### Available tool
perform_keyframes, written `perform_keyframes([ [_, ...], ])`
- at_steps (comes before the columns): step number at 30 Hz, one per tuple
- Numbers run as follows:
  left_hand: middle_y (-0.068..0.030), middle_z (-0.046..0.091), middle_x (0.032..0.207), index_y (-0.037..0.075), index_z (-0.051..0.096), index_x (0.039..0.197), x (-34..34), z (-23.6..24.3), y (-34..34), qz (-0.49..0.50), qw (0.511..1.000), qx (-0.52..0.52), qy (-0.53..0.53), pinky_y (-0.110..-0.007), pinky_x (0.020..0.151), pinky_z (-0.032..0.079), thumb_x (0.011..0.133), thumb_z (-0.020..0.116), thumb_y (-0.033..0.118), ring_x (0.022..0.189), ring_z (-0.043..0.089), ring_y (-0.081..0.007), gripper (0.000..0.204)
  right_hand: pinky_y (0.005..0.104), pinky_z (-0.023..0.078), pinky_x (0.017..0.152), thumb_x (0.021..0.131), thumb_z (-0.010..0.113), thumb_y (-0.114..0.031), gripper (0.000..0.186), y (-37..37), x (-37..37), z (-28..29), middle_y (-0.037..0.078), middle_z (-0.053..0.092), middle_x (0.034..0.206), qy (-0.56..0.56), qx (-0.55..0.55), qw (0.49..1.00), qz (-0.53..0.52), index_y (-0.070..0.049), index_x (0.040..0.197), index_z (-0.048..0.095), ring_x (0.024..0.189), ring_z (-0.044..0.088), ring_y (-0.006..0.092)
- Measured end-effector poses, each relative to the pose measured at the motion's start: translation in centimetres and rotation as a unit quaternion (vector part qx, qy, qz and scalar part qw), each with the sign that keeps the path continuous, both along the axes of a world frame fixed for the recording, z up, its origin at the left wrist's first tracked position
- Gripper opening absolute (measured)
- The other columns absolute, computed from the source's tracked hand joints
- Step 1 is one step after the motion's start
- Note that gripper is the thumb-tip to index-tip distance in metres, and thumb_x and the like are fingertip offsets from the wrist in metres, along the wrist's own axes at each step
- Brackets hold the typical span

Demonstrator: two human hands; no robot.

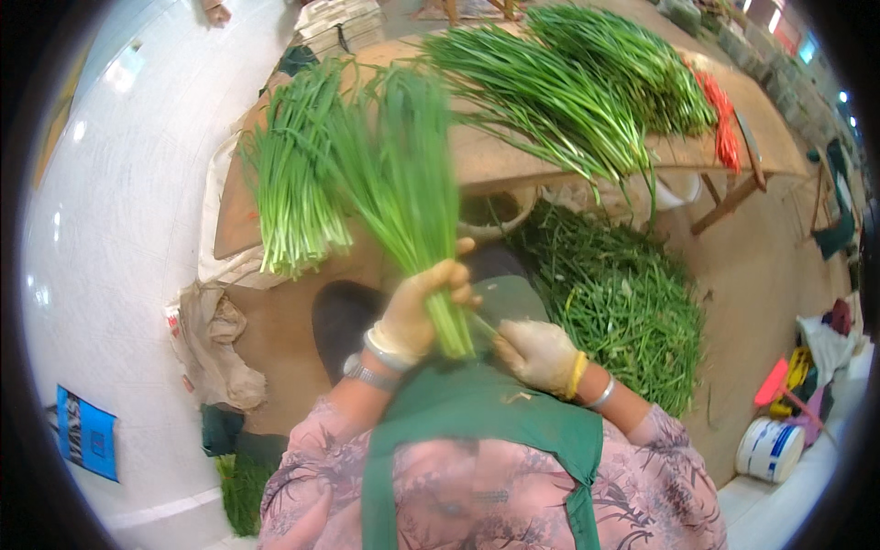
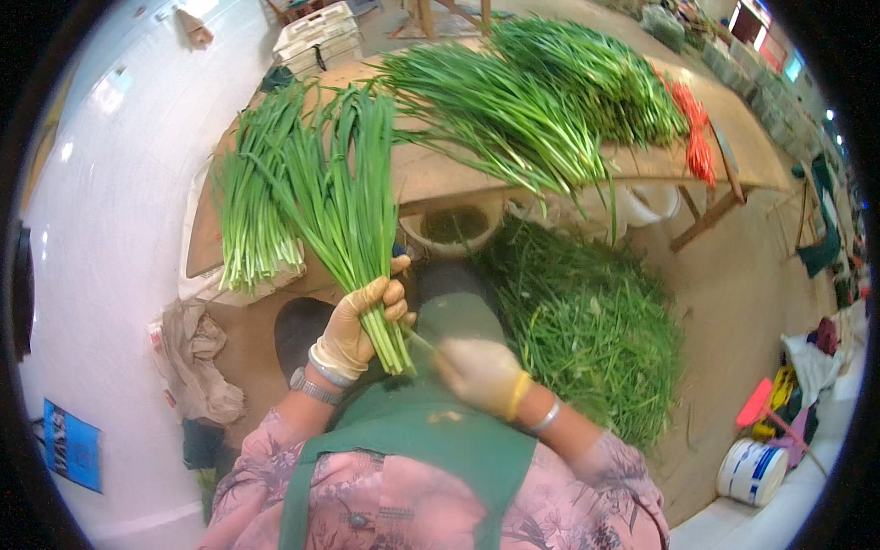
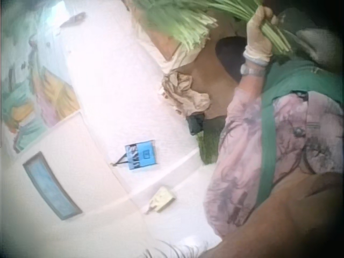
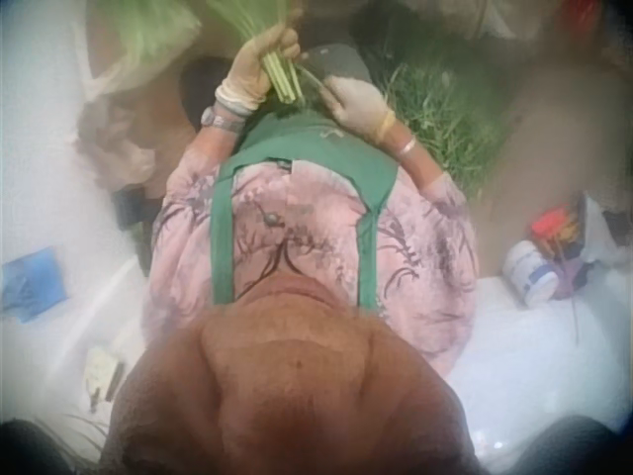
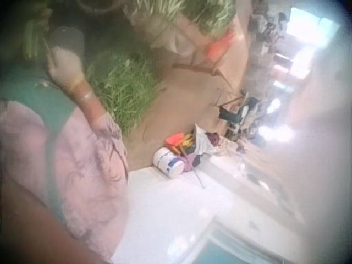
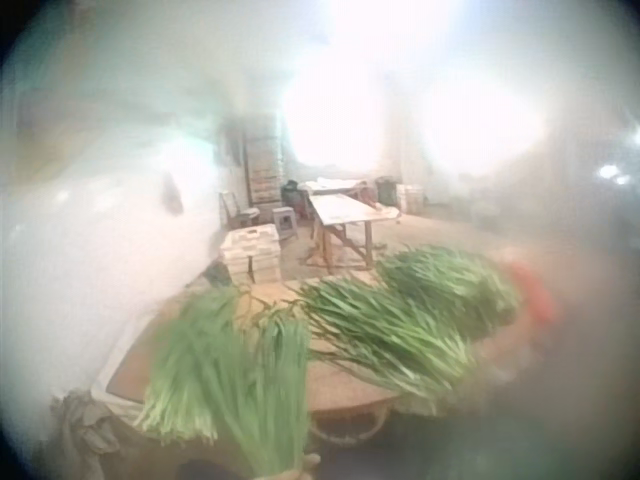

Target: The person trims the root ends of green onions using a knife on a wooden table. They repeatedly pick up bunches, align the stems, cut the ends, and place the trimmed onions back on the table.

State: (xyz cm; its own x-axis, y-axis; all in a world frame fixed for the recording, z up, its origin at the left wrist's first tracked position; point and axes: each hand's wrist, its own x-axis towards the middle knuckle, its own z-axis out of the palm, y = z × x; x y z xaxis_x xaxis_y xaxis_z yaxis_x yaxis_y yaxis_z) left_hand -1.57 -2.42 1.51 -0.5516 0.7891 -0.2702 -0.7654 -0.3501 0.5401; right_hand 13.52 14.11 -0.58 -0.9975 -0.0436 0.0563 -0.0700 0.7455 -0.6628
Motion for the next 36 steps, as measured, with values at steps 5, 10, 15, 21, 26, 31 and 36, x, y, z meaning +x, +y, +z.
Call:
perform_keyframes([
  [5, -0.0021, 0.055, 0.086, 0.002, 0.048, 0.136, -0.3, 1.1, -1.8, -0.049, 0.997, 0.020, 0.058, -0.034, 0.077, 0.050, 0.095, 0.066, 0.024, 0.074, 0.055, -0.0128, 0.050, 0.0472, 0.052, 0.087, 0.083, 0.071, -0.030, 0.044, 9.3, 2.0, -2.4, 0.023, 0.064, 0.111, -0.152, 0.410, 0.884, -0.165, 0.000, 0.114, 0.059, 0.098, 0.065, 0.0359],
  [10, -0.0053, 0.061, 0.084, 0.001, 0.058, 0.117, 2.1, 4.6, -2.1, -0.052, 0.976, -0.084, 0.196, -0.030, 0.066, 0.053, 0.093, 0.069, 0.021, 0.071, 0.062, -0.0154, 0.033, 0.0386, 0.047, 0.102, 0.091, 0.070, -0.033, 0.072, 2.5, -4.2, 5.2, 0.019, 0.052, 0.143, -0.090, -0.288, 0.952, 0.054, 0.003, 0.146, 0.040, 0.121, 0.059, 0.0291],
  [15, -0.0062, 0.064, 0.083, 0.002, 0.063, 0.097, 3.8, 8.6, -2.9, -0.186, 0.938, -0.158, 0.246, -0.029, 0.062, 0.055, 0.094, 0.066, 0.019, 0.067, 0.065, -0.0160, 0.017, 0.0435, 0.054, 0.093, 0.088, 0.073, -0.039, 0.085, -2.0, -8.3, 8.8, 0.016, 0.055, 0.138, -0.183, -0.628, 0.716, 0.243, -0.005, 0.153, 0.029, 0.111, 0.062, 0.0261],
  [21, -0.0045, 0.066, 0.086, 0.004, 0.063, 0.100, 2.3, 9.1, -3.8, -0.262, 0.946, -0.104, 0.161, -0.029, 0.063, 0.056, 0.094, 0.069, 0.023, 0.069, 0.066, -0.0132, 0.021, 0.0275, 0.057, 0.071, 0.086, 0.076, -0.040, 0.094, -3.0, -11.0, 13.4, 0.004, 0.061, 0.116, 0.013, -0.767, 0.625, 0.146, -0.001, 0.154, 0.022, 0.094, 0.066, 0.0209],
  [26, -0.0061, 0.071, 0.096, 0.004, 0.069, 0.104, 0.1, 7.1, -1.7, -0.181, 0.947, -0.040, 0.262, -0.030, 0.079, 0.056, 0.087, 0.076, 0.014, 0.085, 0.068, -0.0144, 0.021, 0.0260, 0.054, 0.067, 0.097, 0.064, -0.032, 0.058, 0.3, -14.9, 18.6, 0.000, 0.063, 0.098, 0.084, -0.543, 0.834, 0.038, -0.001, 0.142, 0.046, 0.082, 0.063, 0.0119],
  [31, -0.0041, 0.072, 0.109, 0.007, 0.064, 0.123, -6.8, 13.1, 2.2, -0.067, 0.903, 0.000, 0.424, -0.031, 0.091, 0.053, 0.081, 0.082, 0.015, 0.099, 0.066, -0.0137, 0.046, 0.0293, 0.055, 0.069, 0.098, 0.063, -0.030, 0.037, 0.1, -19.5, 26.5, 0.002, 0.064, 0.087, 0.240, -0.474, 0.845, 0.059, -0.003, 0.124, 0.061, 0.069, 0.064, 0.0152],
  [36, -0.0016, 0.070, 0.092, 0.004, 0.069, 0.101, -14.1, 16.3, 5.8, 0.015, 0.838, 0.078, 0.540, -0.029, 0.078, 0.053, 0.079, 0.080, 0.001, 0.084, 0.064, -0.0131, 0.024, 0.0300, 0.056, 0.068, 0.098, 0.063, -0.031, 0.027, 1.7, -22.9, 28.9, 0.005, 0.065, 0.087, 0.260, -0.367, 0.869, 0.207, -0.006, 0.108, 0.064, 0.077, 0.065, 0.0169],
])
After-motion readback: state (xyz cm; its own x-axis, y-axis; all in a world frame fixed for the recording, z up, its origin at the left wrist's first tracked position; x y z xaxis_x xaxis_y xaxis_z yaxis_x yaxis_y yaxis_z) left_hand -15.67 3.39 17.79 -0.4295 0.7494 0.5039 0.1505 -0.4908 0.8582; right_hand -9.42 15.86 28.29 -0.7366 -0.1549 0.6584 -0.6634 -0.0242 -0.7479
